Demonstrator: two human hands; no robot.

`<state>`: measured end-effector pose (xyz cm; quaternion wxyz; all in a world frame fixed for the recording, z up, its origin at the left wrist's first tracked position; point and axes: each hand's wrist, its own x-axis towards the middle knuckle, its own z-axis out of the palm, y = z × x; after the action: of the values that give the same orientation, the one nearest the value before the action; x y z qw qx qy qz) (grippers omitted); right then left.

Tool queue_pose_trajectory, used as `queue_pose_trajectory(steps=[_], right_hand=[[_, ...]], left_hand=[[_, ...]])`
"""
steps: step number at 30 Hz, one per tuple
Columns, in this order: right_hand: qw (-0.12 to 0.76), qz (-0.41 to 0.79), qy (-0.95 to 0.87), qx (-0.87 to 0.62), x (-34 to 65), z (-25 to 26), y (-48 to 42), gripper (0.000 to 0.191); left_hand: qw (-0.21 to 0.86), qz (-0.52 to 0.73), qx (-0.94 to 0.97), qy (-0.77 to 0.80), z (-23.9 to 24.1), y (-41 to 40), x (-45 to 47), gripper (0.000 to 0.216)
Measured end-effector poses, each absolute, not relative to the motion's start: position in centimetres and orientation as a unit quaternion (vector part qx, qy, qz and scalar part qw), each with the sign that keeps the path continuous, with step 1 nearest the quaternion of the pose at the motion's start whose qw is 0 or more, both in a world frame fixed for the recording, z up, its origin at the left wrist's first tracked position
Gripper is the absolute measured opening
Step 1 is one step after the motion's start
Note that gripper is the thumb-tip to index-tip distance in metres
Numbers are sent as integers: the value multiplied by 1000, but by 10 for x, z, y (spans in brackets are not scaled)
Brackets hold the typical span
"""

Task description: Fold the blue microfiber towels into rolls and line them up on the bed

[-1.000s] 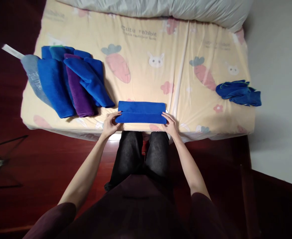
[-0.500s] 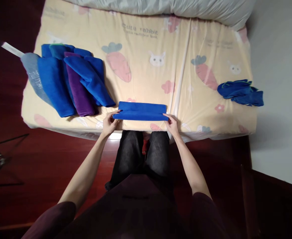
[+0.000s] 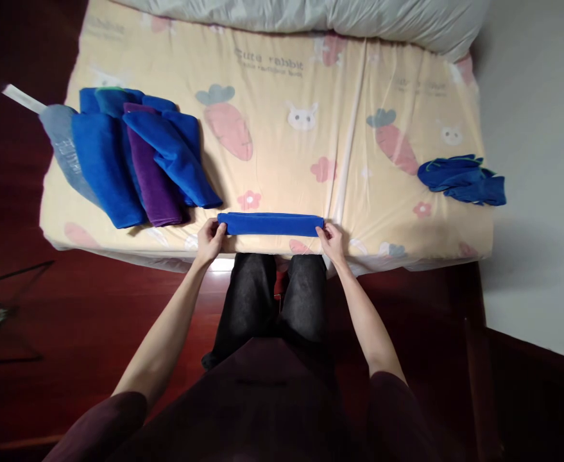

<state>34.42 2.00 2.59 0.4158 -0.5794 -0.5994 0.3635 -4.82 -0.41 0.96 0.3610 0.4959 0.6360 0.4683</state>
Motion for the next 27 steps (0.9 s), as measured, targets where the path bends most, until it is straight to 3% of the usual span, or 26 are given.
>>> queue_pose_trajectory(steps=[17, 27], right_hand=[[439, 371, -572, -585, 344, 21, 21, 49], [369, 366, -626, -582, 346, 28, 25, 50]], left_hand=[[306, 476, 487, 665, 21, -7, -41, 44], [252, 459, 451, 723, 33, -7, -30, 37]])
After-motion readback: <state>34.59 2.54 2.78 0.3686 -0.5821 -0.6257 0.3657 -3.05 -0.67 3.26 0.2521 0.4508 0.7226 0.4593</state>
